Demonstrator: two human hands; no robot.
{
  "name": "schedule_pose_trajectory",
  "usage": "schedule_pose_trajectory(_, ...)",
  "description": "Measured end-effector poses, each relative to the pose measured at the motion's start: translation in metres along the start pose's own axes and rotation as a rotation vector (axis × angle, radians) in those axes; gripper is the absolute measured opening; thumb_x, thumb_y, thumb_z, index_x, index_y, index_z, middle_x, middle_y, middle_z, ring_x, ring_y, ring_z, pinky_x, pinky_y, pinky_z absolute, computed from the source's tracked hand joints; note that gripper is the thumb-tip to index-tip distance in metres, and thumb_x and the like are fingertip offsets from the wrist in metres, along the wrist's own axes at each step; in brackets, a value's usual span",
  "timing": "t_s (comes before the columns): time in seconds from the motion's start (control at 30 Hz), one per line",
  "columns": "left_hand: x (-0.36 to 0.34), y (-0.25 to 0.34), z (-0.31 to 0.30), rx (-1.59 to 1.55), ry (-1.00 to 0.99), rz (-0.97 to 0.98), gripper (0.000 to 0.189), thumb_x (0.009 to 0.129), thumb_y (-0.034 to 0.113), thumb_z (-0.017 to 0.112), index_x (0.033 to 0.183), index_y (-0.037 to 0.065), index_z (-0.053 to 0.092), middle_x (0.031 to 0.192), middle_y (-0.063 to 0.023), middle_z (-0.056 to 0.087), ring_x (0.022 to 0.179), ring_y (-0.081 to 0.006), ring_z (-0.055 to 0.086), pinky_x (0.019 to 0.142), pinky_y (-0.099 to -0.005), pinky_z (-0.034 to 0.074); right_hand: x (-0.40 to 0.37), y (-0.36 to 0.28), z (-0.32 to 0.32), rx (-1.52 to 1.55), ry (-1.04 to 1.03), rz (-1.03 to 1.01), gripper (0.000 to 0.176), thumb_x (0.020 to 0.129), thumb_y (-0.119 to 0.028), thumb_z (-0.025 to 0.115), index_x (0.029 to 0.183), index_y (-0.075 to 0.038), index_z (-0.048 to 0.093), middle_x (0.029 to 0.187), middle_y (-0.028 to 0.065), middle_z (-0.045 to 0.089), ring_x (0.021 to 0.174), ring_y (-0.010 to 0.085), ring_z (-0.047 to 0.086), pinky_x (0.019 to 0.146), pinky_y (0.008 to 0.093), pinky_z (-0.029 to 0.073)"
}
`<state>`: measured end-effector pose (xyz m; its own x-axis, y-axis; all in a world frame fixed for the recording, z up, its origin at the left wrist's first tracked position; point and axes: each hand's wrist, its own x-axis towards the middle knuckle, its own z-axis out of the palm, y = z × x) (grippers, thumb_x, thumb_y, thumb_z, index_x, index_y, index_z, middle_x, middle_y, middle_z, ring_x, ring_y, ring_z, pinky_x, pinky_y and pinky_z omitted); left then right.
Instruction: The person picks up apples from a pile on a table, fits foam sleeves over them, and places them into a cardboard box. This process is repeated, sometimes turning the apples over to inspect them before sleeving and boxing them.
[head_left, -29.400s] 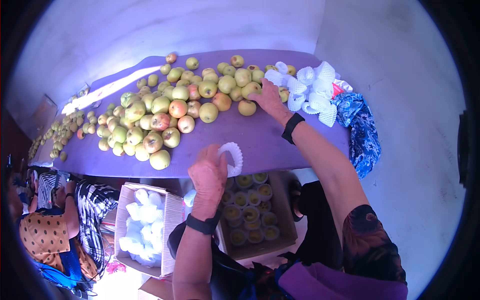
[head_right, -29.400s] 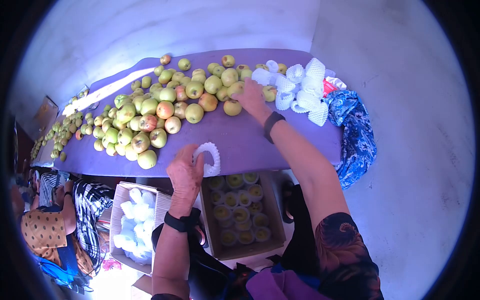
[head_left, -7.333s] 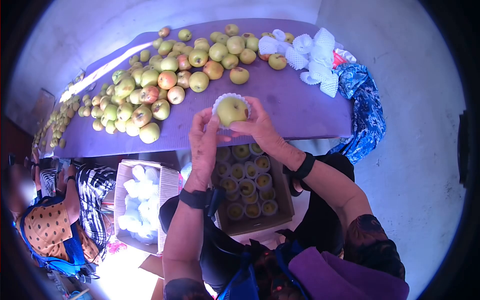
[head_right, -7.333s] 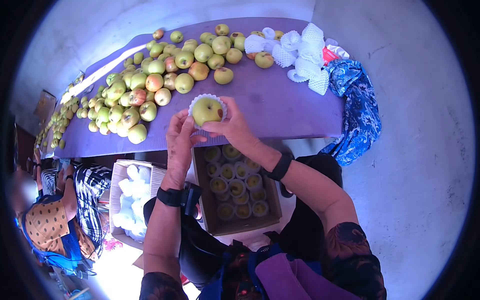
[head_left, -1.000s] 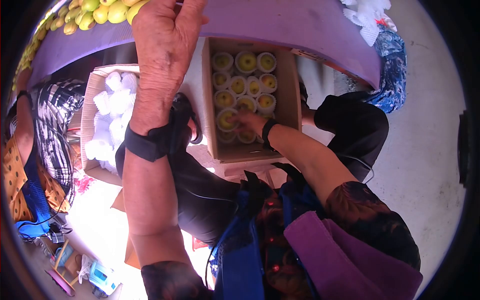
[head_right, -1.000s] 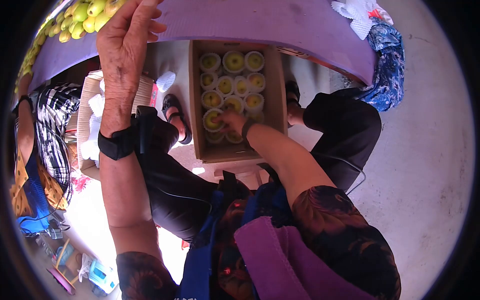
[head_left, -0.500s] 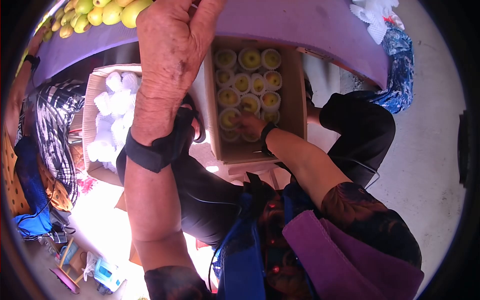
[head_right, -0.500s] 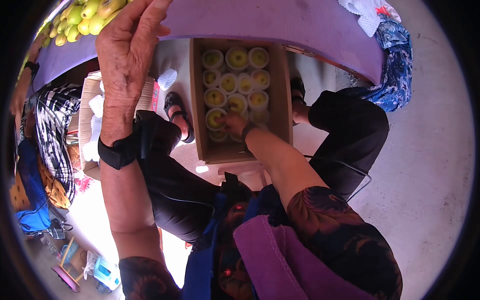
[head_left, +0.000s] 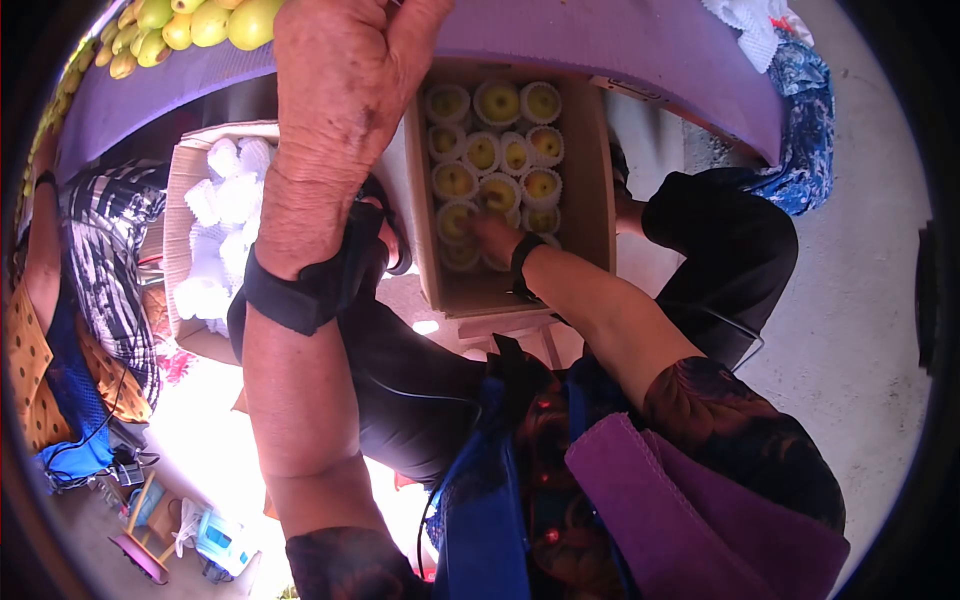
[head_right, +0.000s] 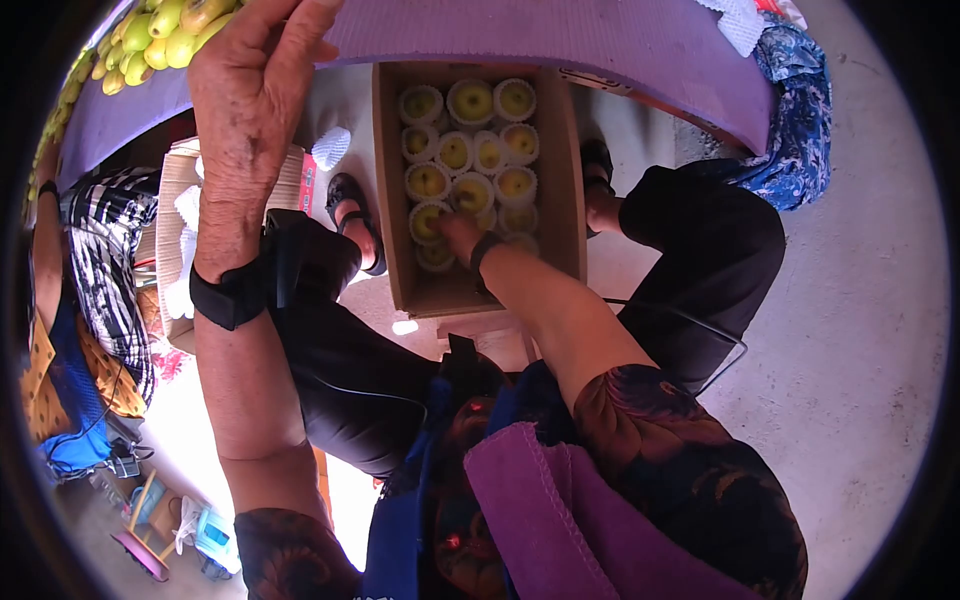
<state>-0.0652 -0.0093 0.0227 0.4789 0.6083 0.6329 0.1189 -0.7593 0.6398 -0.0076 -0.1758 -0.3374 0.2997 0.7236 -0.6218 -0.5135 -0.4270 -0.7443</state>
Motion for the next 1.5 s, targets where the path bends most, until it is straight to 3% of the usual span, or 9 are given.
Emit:
schedule_pose_trajectory(0.4, 0.007, -0.008, -0.002, -0.015, -0.096, 0.024, 0.015, 0.09, 0.01, 0.063, 0.08, -0.002, 0.062, 0.061, -0.0083, 0.052, 0.052, -0.014, 0.046, 0.049, -0.0288, 0.038, -0.002, -0.005, -0.004, -0.025, -0.06, 0.11, 0.032, 0.092, -0.025, 0.058, 0.114, -0.002, 0.06, 0.108, 0.0068, 0.063, 0.094, 0.0171, 0.06, 0.078, 0.0313, 0.049)
schedule_pose_trajectory(0.57, 0.001, -0.023, -0.002, -0.055, -0.18, -0.071, 0.026, 0.091, 0.022, 0.065, 0.109, 0.002, 0.066, 0.087, -0.0059, 0.067, 0.072, -0.012, 0.064, 0.065, -0.0229, 0.05, -0.006, -0.012, -0.001, -0.009, -0.009, 0.144, 0.033, 0.092, -0.025, 0.058, 0.115, -0.001, 0.06, 0.108, 0.0076, 0.063, 0.093, 0.0189, 0.061, 0.078, 0.032, 0.05)
schedule_pose_trajectory(0.77, 0.004, -0.021, -0.001, 0.073, -0.192, -0.031, 0.024, 0.091, 0.021, 0.066, 0.105, 0.003, 0.068, 0.082, -0.005, 0.067, 0.069, -0.0108, 0.063, 0.066, -0.0224, 0.05, -0.003, -0.005, -0.004, -0.128, -0.025, 0.09, 0.037, 0.086, -0.021, 0.064, 0.113, 0.003, 0.06, 0.11, 0.0114, 0.063, 0.092, 0.0256, 0.063, 0.07, 0.037, 0.056)
schedule_pose_trajectory(0.83, 0.005, -0.022, 0.002, 0.018, -0.16, -0.007, 0.019, 0.088, 0.019, 0.067, 0.098, 0.003, 0.067, 0.079, -0.0088, 0.065, 0.066, -0.0174, 0.062, 0.064, -0.0263, 0.049, 0.0, 0.0, -0.01, -0.576, -0.133, -0.265, 0.037, 0.084, -0.021, 0.066, 0.111, 0.003, 0.061, 0.107, 0.0115, 0.063, 0.087, 0.0255, 0.064, 0.067, 0.0369, 0.056)
schedule_pose_trajectory(0.93, 0.005, -0.025, 0.005, -0.05, -0.132, 0.017, 0.015, 0.086, 0.017, 0.068, 0.091, 0.003, 0.065, 0.076, -0.012, 0.062, 0.062, -0.0234, 0.06, 0.061, -0.0297, 0.048, 0.006, 0.003, -0.005, -0.205, -0.021, 0.022, 0.036, 0.083, -0.021, 0.068, 0.109, 0.004, 0.062, 0.107, 0.012, 0.063, 0.086, 0.025, 0.064, 0.064, 0.0372, 0.055)
schedule_pose_trajectory(1.07, 0.006, -0.022, 0.004, -0.044, -0.152, 0.003, 0.014, 0.086, 0.014, 0.068, 0.091, 0.002, 0.064, 0.075, -0.0112, 0.061, 0.062, -0.0219, 0.059, 0.061, -0.0291, 0.048, 0.006, 0.006, -0.006, -0.365, -0.078, -0.104, 0.037, 0.082, -0.02, 0.068, 0.11, 0.004, 0.061, 0.106, 0.0127, 0.064, 0.085, 0.0251, 0.065, 0.062, 0.0374, 0.055)
schedule_pose_trajectory(1.13, 0.005, -0.022, 0.004, -0.046, -0.153, 0.01, 0.013, 0.086, 0.014, 0.067, 0.091, 0.002, 0.064, 0.075, -0.011, 0.061, 0.062, -0.0215, 0.058, 0.061, -0.0289, 0.048, 0.007, 0.005, 0.0, -0.031, 0.02, 0.107, 0.039, 0.082, -0.02, 0.068, 0.11, 0.005, 0.061, 0.105, 0.0132, 0.064, 0.084, 0.0257, 0.065, 0.061, 0.0377, 0.055)
schedule_pose_trajectory(1.4, 0.006, -0.023, 0.006, -0.066, -0.166, 0.005, 0.013, 0.087, 0.013, 0.067, 0.092, 0.001, 0.064, 0.075, -0.0111, 0.061, 0.062, -0.0204, 0.058, 0.062, -0.0282, 0.048, 0.002, -0.003, 0.002, -0.082, 0.045, 0.124, 0.04, 0.084, -0.025, 0.067, 0.112, 0.003, 0.062, 0.105, 0.0106, 0.065, 0.085, 0.0214, 0.063, 0.064, 0.0336, 0.052)
schedule_pose_trajectory(1.5, 0.007, -0.022, 0.006, -0.028, -0.216, -0.018, 0.018, 0.091, 0.015, 0.064, 0.102, 0.0, 0.066, 0.085, -0.0059, 0.066, 0.068, -0.0113, 0.061, 0.066, -0.0242, 0.05, 0.002, 0.0, -0.002, -0.128, 0.084, 0.09, 0.042, 0.081, -0.026, 0.07, 0.11, 0.004, 0.063, 0.102, 0.0126, 0.066, 0.082, 0.0239, 0.065, 0.061, 0.0356, 0.054)
